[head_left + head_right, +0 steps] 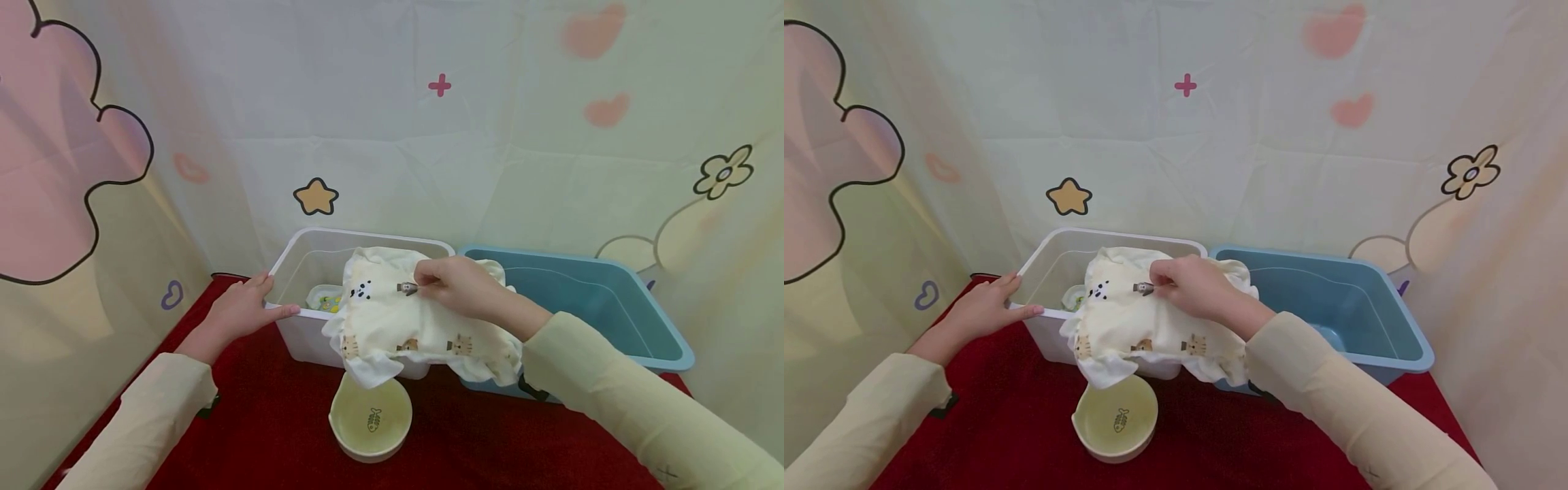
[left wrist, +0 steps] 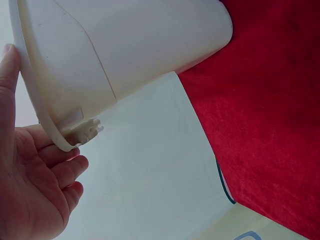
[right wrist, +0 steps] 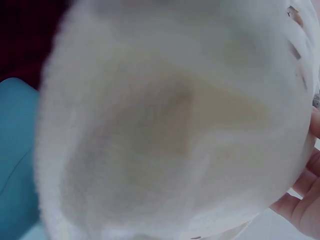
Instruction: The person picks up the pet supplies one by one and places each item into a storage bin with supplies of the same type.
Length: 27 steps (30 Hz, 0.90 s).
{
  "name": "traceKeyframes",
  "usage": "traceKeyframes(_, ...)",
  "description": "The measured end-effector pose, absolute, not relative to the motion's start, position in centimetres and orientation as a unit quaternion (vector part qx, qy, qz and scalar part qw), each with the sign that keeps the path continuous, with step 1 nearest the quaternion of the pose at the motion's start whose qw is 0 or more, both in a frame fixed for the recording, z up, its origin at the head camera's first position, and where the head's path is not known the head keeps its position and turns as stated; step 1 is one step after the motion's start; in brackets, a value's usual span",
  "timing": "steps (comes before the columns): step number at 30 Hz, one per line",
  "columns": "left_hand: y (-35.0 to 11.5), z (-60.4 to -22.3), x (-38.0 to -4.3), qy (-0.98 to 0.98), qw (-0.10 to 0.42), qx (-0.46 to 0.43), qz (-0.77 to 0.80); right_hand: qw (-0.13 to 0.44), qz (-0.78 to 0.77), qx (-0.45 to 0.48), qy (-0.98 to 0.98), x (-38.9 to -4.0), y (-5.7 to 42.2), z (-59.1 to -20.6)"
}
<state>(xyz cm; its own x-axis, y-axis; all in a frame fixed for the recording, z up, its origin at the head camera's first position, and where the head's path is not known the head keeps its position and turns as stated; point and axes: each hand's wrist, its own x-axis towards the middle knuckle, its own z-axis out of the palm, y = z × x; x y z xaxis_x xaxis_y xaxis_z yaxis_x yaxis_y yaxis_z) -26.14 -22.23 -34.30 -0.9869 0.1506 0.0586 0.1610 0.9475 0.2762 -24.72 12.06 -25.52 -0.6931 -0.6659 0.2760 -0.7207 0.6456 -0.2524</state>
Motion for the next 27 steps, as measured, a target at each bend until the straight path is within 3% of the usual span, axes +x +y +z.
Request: traceKeyframes(27, -22.4, -34.4, -26.4, -0.987, 0.033, -0.091, -0.129, 0.073, 0.17, 0.362, -0.914, -25.9, 11.5, -26.0)
